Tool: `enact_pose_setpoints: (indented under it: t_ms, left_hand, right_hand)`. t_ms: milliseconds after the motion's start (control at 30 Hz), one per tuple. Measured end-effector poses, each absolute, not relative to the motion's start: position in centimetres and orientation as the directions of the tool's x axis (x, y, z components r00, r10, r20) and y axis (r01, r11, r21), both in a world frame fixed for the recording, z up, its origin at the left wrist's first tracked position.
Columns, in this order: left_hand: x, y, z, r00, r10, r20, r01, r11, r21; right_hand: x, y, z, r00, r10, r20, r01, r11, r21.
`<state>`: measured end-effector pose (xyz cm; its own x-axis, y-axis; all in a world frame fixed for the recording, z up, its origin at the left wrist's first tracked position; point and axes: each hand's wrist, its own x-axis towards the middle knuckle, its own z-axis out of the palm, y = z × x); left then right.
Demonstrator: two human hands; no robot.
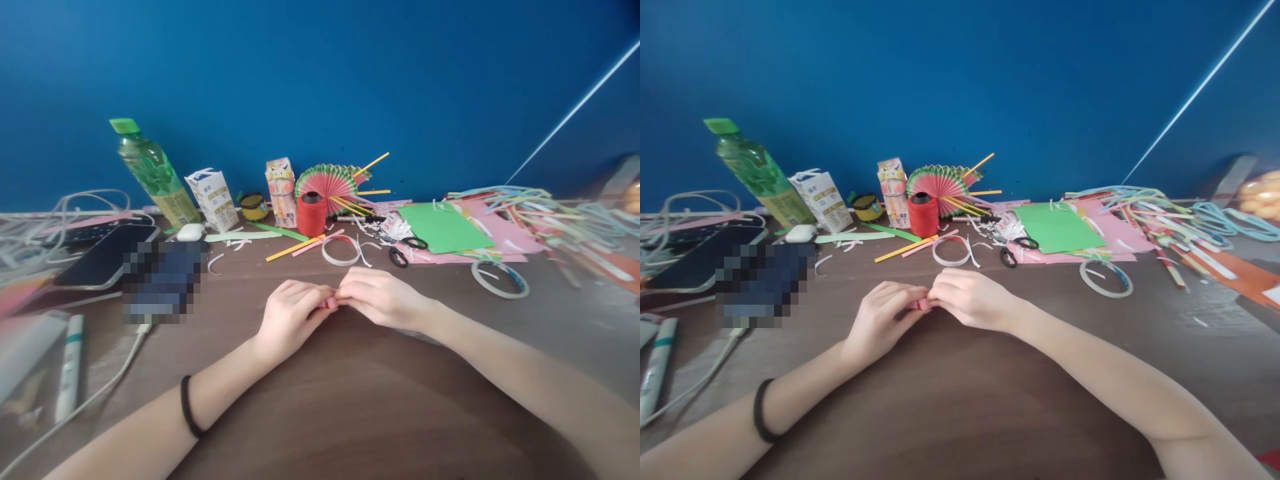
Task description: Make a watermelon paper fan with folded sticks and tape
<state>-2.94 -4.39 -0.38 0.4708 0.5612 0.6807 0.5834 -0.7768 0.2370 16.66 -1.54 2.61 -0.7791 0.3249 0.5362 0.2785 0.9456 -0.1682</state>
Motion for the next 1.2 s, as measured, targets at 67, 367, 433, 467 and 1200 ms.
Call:
enact_pose_setpoints:
  t_ms: [67, 367, 433, 467, 1200]
  left_hand:
    - [-2.94, -4.37, -0.38, 0.467, 0.561, 0.684, 0.58, -0.778, 0.242]
    - [-3.02, -4.42, -0.44, 0.453, 0.589, 0.669, 0.581, -0.765, 0.28]
    - [-3.05, -4.41, -0.44, 0.448, 0.59, 0.672, 0.582, -0.763, 0.282]
    - [-3.05, -4.41, -0.45, 0.446, 0.591, 0.672, 0.583, -0.762, 0.283]
    - [-2.96, -4.36, -0.44, 0.417, 0.627, 0.658, 0.596, -0.735, 0.323]
  right_hand:
    - [16.65, -1.6, 2.6, -0.793, 0.292, 0.534, 0.283, 0.954, -0.101]
    - [16.46, -1.8, 2.74, -0.812, 0.255, 0.526, 0.294, 0.956, -0.009]
    - [16.52, -1.74, 2.67, -0.807, 0.263, 0.528, 0.292, 0.956, -0.03]
    - [16.56, -1.71, 2.62, -0.805, 0.266, 0.53, 0.29, 0.956, -0.04]
    - [16.19, -1.74, 2.22, -0.686, 0.443, 0.577, 0.268, 0.891, -0.366]
